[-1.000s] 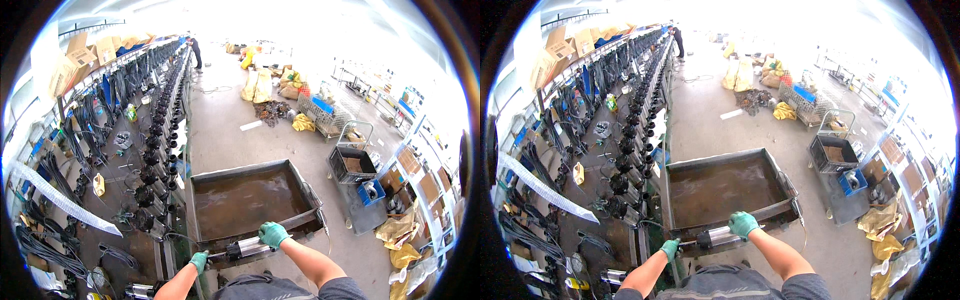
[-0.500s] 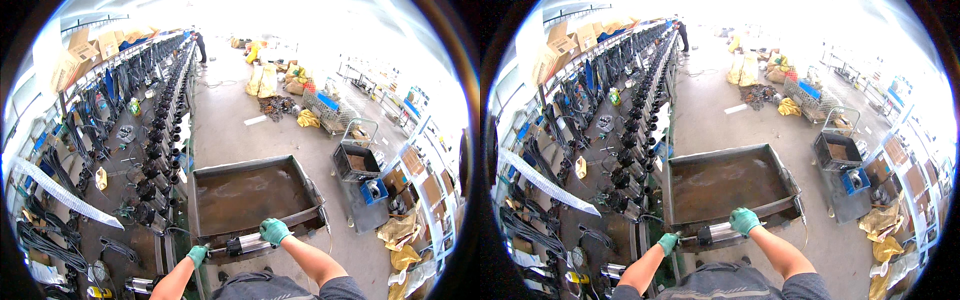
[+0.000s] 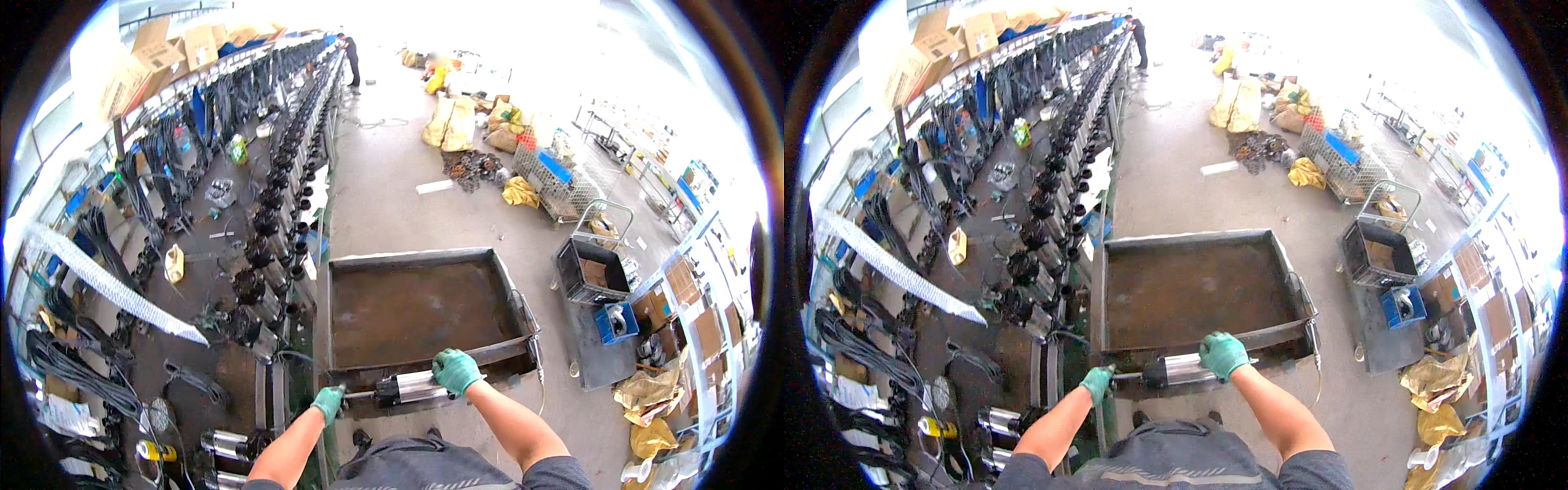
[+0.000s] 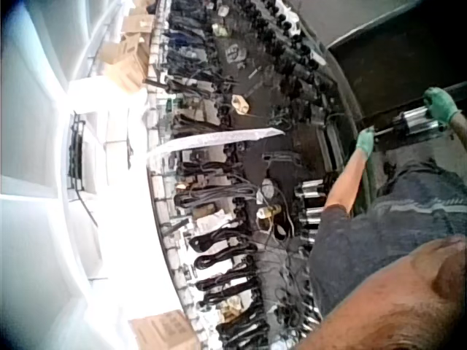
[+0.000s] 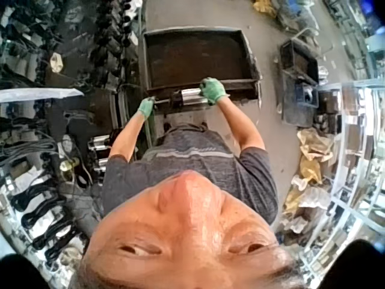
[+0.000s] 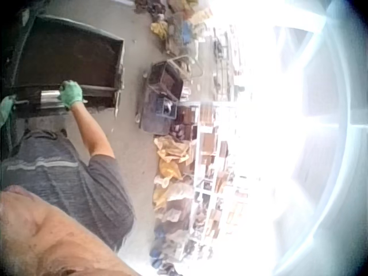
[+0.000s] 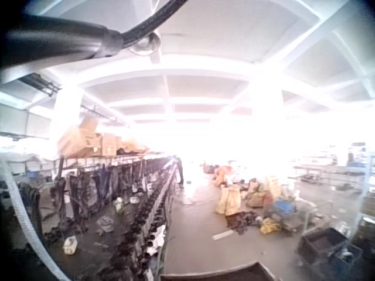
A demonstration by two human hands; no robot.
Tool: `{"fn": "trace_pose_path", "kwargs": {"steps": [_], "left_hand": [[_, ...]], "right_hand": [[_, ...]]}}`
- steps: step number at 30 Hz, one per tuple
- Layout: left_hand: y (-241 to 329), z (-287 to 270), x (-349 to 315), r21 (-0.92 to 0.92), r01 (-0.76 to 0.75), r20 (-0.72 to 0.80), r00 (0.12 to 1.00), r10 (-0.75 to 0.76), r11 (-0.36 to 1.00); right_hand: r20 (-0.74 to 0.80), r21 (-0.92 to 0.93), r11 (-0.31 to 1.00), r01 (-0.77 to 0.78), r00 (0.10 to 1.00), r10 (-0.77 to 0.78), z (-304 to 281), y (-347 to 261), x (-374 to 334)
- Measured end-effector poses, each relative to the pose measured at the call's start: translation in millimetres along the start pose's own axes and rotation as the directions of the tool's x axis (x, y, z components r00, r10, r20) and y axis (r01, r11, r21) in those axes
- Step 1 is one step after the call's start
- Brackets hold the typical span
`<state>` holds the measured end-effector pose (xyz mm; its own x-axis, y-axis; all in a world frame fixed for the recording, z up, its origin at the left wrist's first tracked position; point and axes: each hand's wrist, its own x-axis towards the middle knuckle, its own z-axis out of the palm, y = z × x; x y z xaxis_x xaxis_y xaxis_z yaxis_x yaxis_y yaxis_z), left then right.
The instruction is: The person picks up a cylindrical metal pump from a rack and submerges it into a large metal tray filled with dark liquid. They repeatedly lift the pump out of the liquid and place it back in, appearing to test its operation or flush it. A coworker is visible in the background working on similar equipment.
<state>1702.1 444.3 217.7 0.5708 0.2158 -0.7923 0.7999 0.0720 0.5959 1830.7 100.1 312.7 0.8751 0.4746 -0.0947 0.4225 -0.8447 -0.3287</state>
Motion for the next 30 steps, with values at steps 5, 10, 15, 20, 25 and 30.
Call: {"fn": "trace_pose_path", "kwargs": {"steps": [5, 10, 15, 20, 25, 30], "left_hand": [[-35.9, -13.9, 0.6, -0.309, -0.315, 0.205, 0.899, 0.386, 0.897], [-33.2, -10.3, -15.7, -0.059, -0.366, 0.061, 0.927, 0.369, 0.929], [-69.4, -47.5, 11.5, -0.181, -0.254, -0.142, 0.963, 0.230, 0.950], [-58.8, -77.1, 7.5, -0.285, -0.166, -0.182, 0.976, 0.116, 0.944], [-33.4, -51.0, 41.7, -0.345, -0.202, -0.217, 0.967, 0.132, 0.917], [4.6, -51.3, 11.2, 0.264, -0.164, -0.577, 0.763, 0.292, 0.950]], "right_hand": [[-0.141, 0.011, 0.996, 0.087, 0.986, -0.084, 18.0, 12.2, 6.3], [-0.158, 0.069, 0.994, 0.080, 0.985, -0.069, 18.0, 8.5, 0.2], [-0.107, 0.063, 0.996, 0.057, 0.993, -0.051, 8.9, 0.0, 4.0], [-0.119, 0.070, 0.997, 0.023, 0.993, -0.015, 6.6, 4.0, 2.0], [-0.090, 0.079, 0.996, 0.035, 0.996, -0.028, 8.1, 1.3, 6.8], [-0.115, 0.073, 0.997, 0.021, 0.993, -0.013, 10.4, 6.5, 2.5]]}}
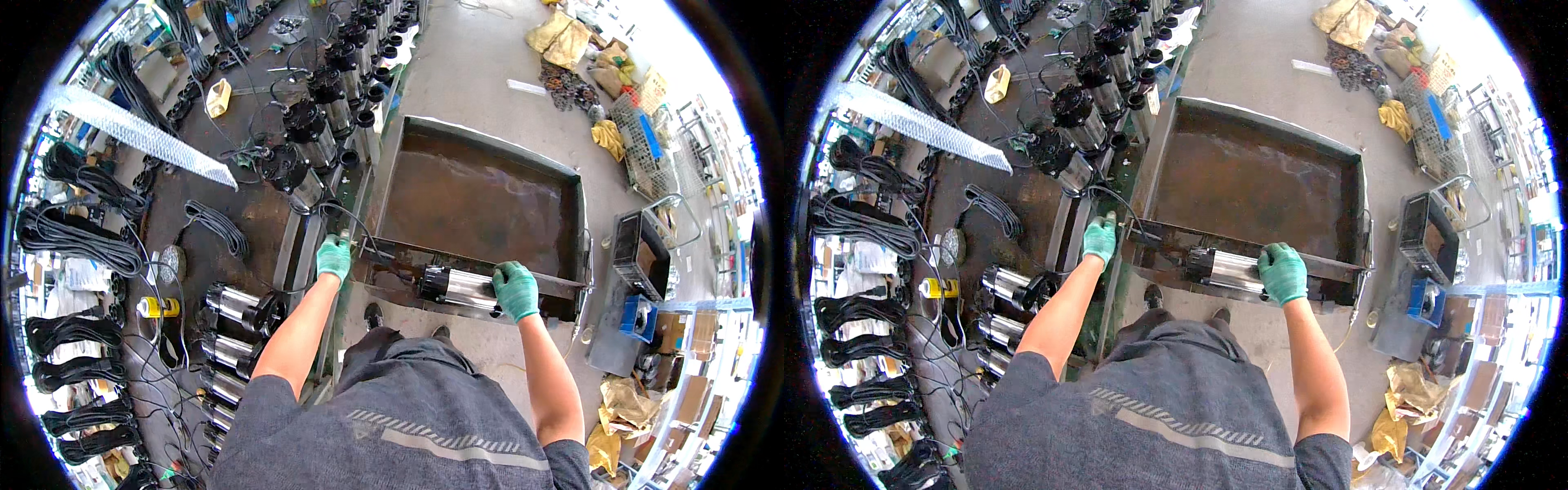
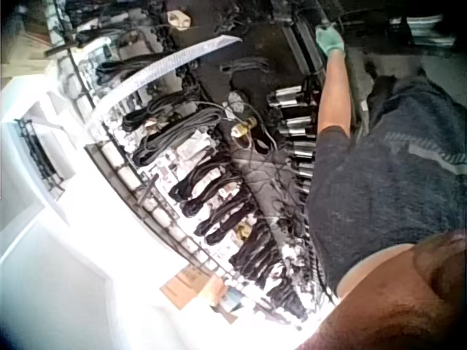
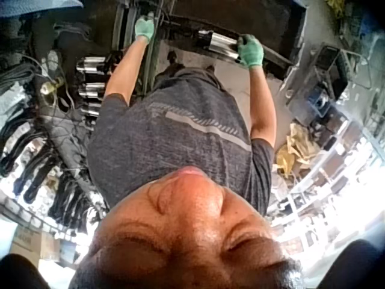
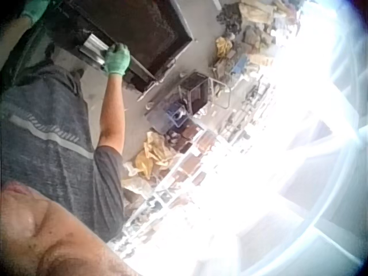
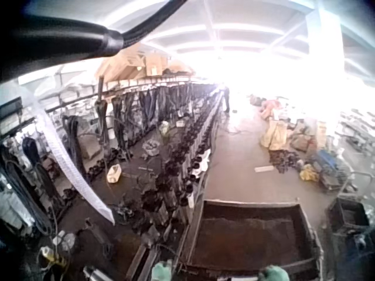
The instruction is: The person picks up a cylindrical metal pump from a rack and submerges it into a large metal tray filled with dark liquid. They repeatedly lift the pump out of the liquid and place it back in, appearing to test its operation or flush it. A coworker is visible in the background working on similar equipment.
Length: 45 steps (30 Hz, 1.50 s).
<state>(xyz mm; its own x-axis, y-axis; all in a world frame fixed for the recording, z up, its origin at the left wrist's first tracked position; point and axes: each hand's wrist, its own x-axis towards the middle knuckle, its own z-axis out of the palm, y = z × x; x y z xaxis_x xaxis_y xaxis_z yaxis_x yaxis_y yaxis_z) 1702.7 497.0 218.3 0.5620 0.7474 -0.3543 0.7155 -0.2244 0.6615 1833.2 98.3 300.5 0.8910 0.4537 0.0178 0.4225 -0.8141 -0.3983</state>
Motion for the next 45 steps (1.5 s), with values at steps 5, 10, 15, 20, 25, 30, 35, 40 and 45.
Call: {"fn": "trace_pose_path", "kwargs": {"steps": [5, 10, 15, 20, 25, 30, 35, 40, 45], "left_hand": [[6.7, 13.3, 24.4, -0.704, 0.021, 0.127, 0.987, 0.096, 0.710], [57.2, -19.0, -25.2, -0.766, 0.332, 0.463, 0.879, 0.115, 0.550], [61.0, 7.6, -105.3, -0.293, -0.748, 0.152, 0.578, 0.802, 0.595], [78.7, 39.5, -147.2, 0.272, -0.717, 0.546, 0.665, 0.511, 0.642], [91.6, 51.5, -150.2, 0.441, -0.731, 0.656, 0.659, 0.369, 0.520], [82.2, 63.6, -146.9, 0.403, -0.745, 0.608, 0.652, 0.453, 0.531], [94.2, 50.6, -158.6, 0.480, -0.666, 0.626, 0.716, 0.310, 0.571], [94.1, 60.3, -160.7, 0.475, -0.669, 0.633, 0.711, 0.305, 0.572], [77.3, 57.9, -153.0, 0.452, -0.670, 0.607, 0.715, 0.347, 0.590]], "right_hand": [[0.009, -0.004, 1.000, 0.010, 1.000, -0.009, 1.8, -2.1, 3.4], [-0.013, 0.040, 0.999, -0.021, 1.000, 0.022, -4.0, -5.3, 0.1], [-0.009, 0.631, 0.762, -0.148, 0.980, 0.198, 3.8, 10.1, 5.2], [-0.221, 0.184, 0.962, -0.201, 0.945, 0.239, -27.6, 109.5, -14.0], [0.693, 0.111, 0.866, -0.488, 0.662, 0.285, -16.6, 142.8, -38.1], [0.832, 0.446, 0.197, -0.873, 0.485, 0.270, 8.9, 166.8, -57.9], [0.766, 0.580, 0.260, -0.772, 0.625, 0.148, 20.3, 157.9, -66.4], [0.449, 0.670, 0.620, -0.407, 0.888, 0.097, 57.2, 195.9, -73.5], [0.686, 0.627, 0.374, -0.684, 0.712, 0.151, 21.0, 152.0, -64.2]]}}
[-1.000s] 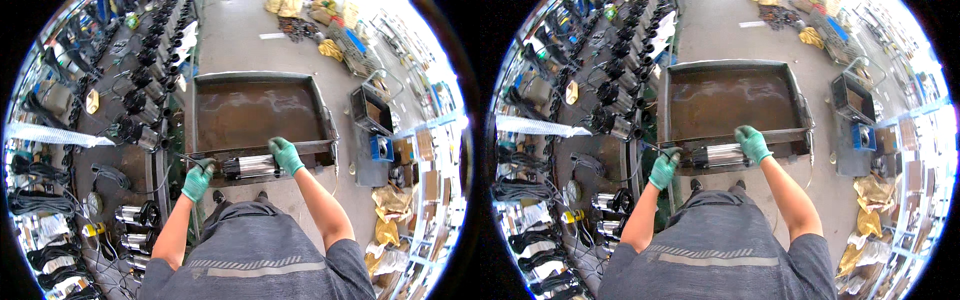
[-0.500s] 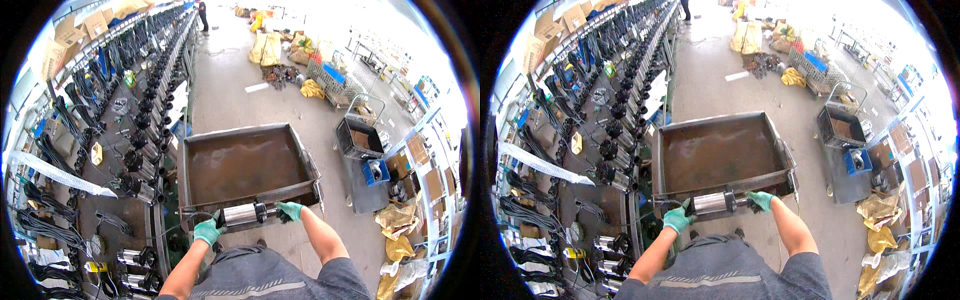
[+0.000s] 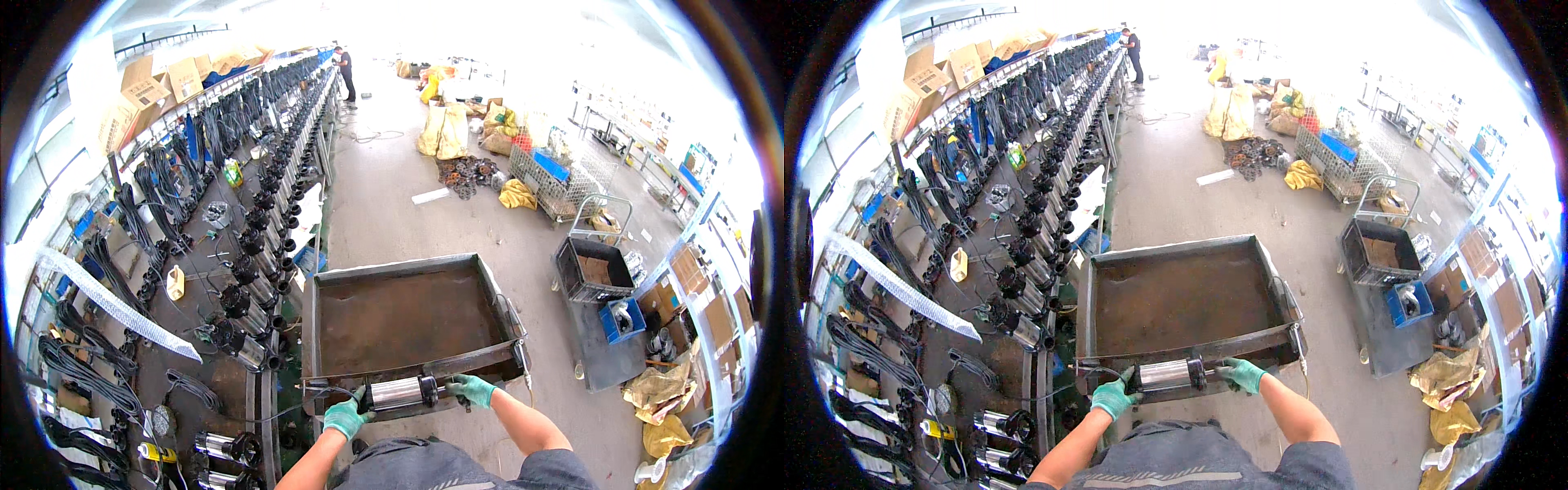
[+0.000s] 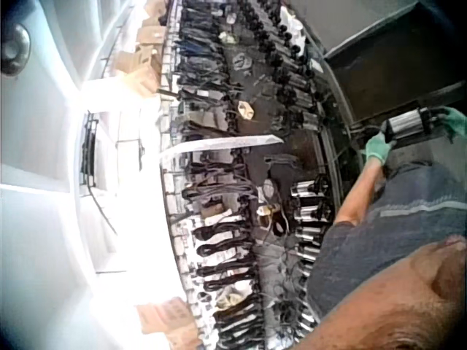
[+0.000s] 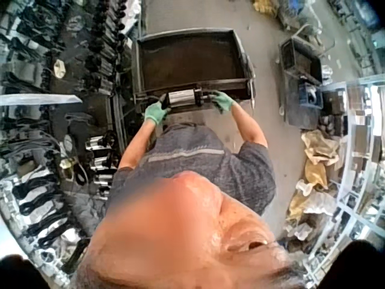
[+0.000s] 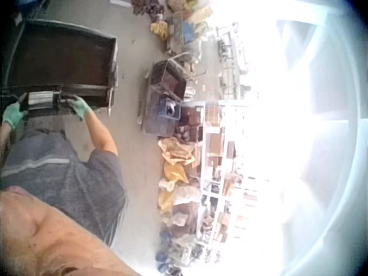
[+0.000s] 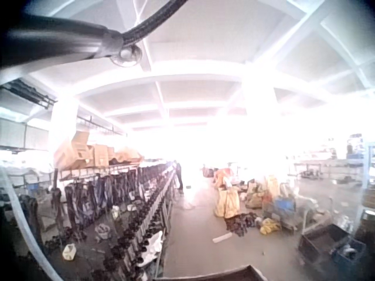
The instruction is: The person picks up a cylindrical metal pump from a rack and submerges it into a large metal tray filled with dark liquid. They repeatedly lift the pump out of the liquid and place it back in, appearing to test its operation or flush it. A coworker is visible in the background working on similar equipment.
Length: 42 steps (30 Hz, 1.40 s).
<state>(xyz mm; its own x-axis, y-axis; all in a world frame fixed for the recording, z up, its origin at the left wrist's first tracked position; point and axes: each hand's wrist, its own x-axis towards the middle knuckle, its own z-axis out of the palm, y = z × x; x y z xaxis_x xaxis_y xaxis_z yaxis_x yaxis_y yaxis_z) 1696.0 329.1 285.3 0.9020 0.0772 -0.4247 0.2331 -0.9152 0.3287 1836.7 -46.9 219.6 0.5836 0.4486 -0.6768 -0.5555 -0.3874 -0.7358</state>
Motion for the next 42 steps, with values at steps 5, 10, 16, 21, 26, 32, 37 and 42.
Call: {"fn": "trace_pose_path", "kwargs": {"steps": [5, 10, 16, 21, 26, 32, 37, 42], "left_hand": [[7.0, -4.1, -0.8, -0.011, -0.013, -0.008, 1.000, 0.013, 1.000], [5.2, 0.2, 2.2, -0.030, -0.071, -0.053, 0.996, 0.069, 0.997], [4.4, -1.2, -2.9, -0.047, -0.039, -0.047, 0.998, 0.037, 0.998], [14.3, -4.5, 2.2, -0.072, 0.002, 0.027, 1.000, 0.000, 0.997], [8.5, -2.6, 0.1, -0.088, -0.004, 0.012, 1.000, 0.005, 0.996], [7.4, -1.8, -2.6, -0.070, 0.005, -0.010, 1.000, -0.006, 0.998], [13.2, -5.0, -3.5, -0.045, 0.023, 0.007, 1.000, -0.023, 0.999], [15.0, -9.5, -5.5, -0.037, 0.029, 0.020, 0.999, -0.028, 0.999]], "right_hand": [[0.100, 0.478, 0.873, -0.101, 0.993, 0.060, -4.4, -13.1, -16.1], [0.144, 0.478, 0.866, -0.148, 0.985, 0.089, -17.5, -2.9, -2.1], [0.266, 0.288, 0.957, -0.040, 0.963, -0.040, -13.4, -15.6, -9.6], [0.121, -0.987, 0.090, 0.135, 0.982, -0.141, -22.3, 7.5, 35.6], [0.107, -0.958, 0.253, 0.132, 0.988, -0.110, -20.5, -12.1, 22.7], [0.179, -0.088, 0.958, -0.273, 0.942, 0.285, -25.9, -30.4, -9.1], [0.257, 0.353, 0.898, -0.264, 0.950, 0.178, -29.0, -9.7, -8.4], [0.337, 0.386, 0.921, -0.045, 0.937, -0.095, -30.3, -12.9, -6.0]]}}
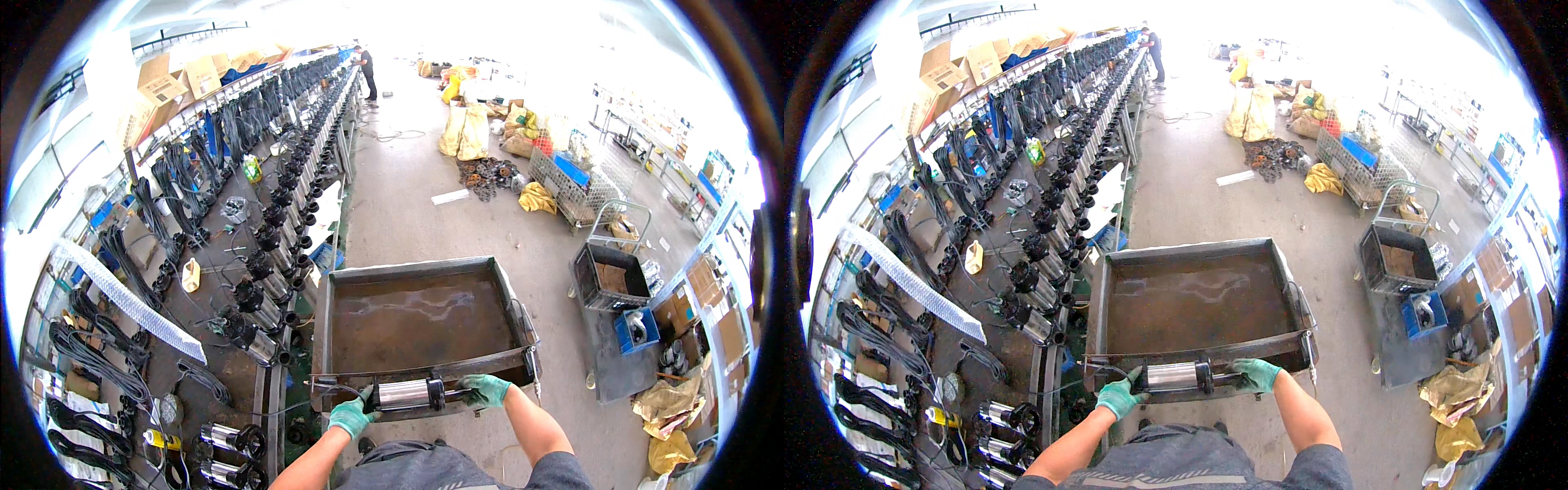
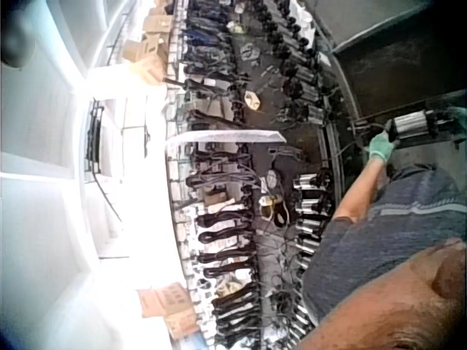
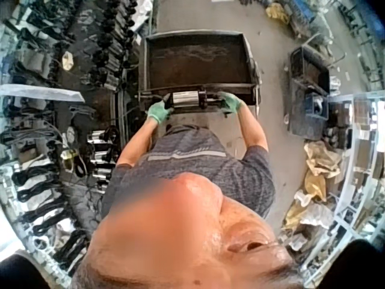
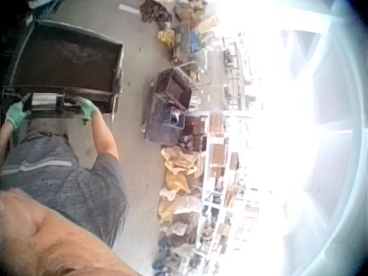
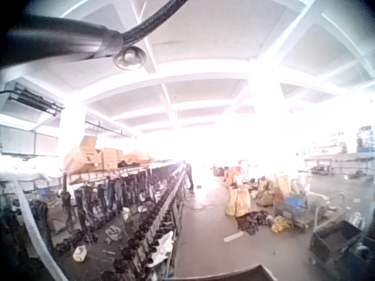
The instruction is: The person picks up a cylindrical metal pump from a rack and submerges it into a large metal tray filled with dark liquid. They repeatedly lift the pump out of the liquid and place it back in, appearing to test its operation or flush it. A coworker is visible in the background working on similar equipment.
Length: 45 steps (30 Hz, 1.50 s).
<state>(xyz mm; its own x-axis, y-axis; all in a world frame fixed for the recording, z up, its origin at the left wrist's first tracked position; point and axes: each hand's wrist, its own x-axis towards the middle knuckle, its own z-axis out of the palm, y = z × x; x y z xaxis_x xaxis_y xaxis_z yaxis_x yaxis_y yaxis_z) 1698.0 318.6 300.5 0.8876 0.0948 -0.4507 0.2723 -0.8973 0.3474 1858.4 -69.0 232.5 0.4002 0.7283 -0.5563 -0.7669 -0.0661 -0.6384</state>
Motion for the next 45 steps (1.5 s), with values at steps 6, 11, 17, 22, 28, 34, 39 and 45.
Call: {"fn": "trace_pose_path", "kwargs": {"steps": [6, 11, 17, 22, 28, 34, 39, 45], "left_hand": [[1.5, 0.6, 2.2, -0.016, 0.005, 0.003, 1.000, -0.005, 1.000], [-8.5, 2.3, -0.6, -0.013, 0.025, -0.034, 0.999, -0.026, 1.000], [-8.7, 18.8, 11.3, -0.054, -0.033, -0.091, 0.995, 0.028, 0.998], [-52.7, 40.8, 8.7, -0.351, -0.237, -0.359, 0.928, 0.103, 0.906], [-17.9, -34.2, -20.8, -0.904, -0.351, -0.391, 0.909, -0.141, 0.242], [32.0, -113.8, -65.4, -0.864, -0.426, -0.425, 0.903, -0.064, -0.269], [57.7, -122.3, -72.4, -0.734, -0.290, -0.351, 0.936, -0.021, -0.614], [72.8, -62.6, -44.8, -0.755, 0.021, -0.130, 0.975, 0.182, -0.656]], "right_hand": [[-0.141, -0.878, 0.458, -0.140, 0.989, 0.031, 21.2, -15.1, 15.5], [-0.219, -0.953, 0.219, -0.211, 0.976, -0.012, 48.8, -28.6, 21.5], [-0.313, -0.258, 0.947, 0.191, 0.911, -0.270, 11.4, 15.5, 25.9], [-0.487, -0.215, 0.924, 0.317, 0.785, -0.383, 9.7, 13.0, 9.9], [-0.917, -0.076, 0.724, 0.686, 0.237, -0.321, -40.4, 35.9, -41.6], [-0.980, -0.171, 0.661, 0.731, -0.054, -0.194, -95.4, 54.9, -47.6], [-0.853, -0.503, 0.864, 0.011, -0.168, -0.494, -97.7, 55.5, -56.2], [-0.573, -0.798, 0.549, -0.249, 0.029, -0.819, -38.8, 41.9, -64.2]]}}
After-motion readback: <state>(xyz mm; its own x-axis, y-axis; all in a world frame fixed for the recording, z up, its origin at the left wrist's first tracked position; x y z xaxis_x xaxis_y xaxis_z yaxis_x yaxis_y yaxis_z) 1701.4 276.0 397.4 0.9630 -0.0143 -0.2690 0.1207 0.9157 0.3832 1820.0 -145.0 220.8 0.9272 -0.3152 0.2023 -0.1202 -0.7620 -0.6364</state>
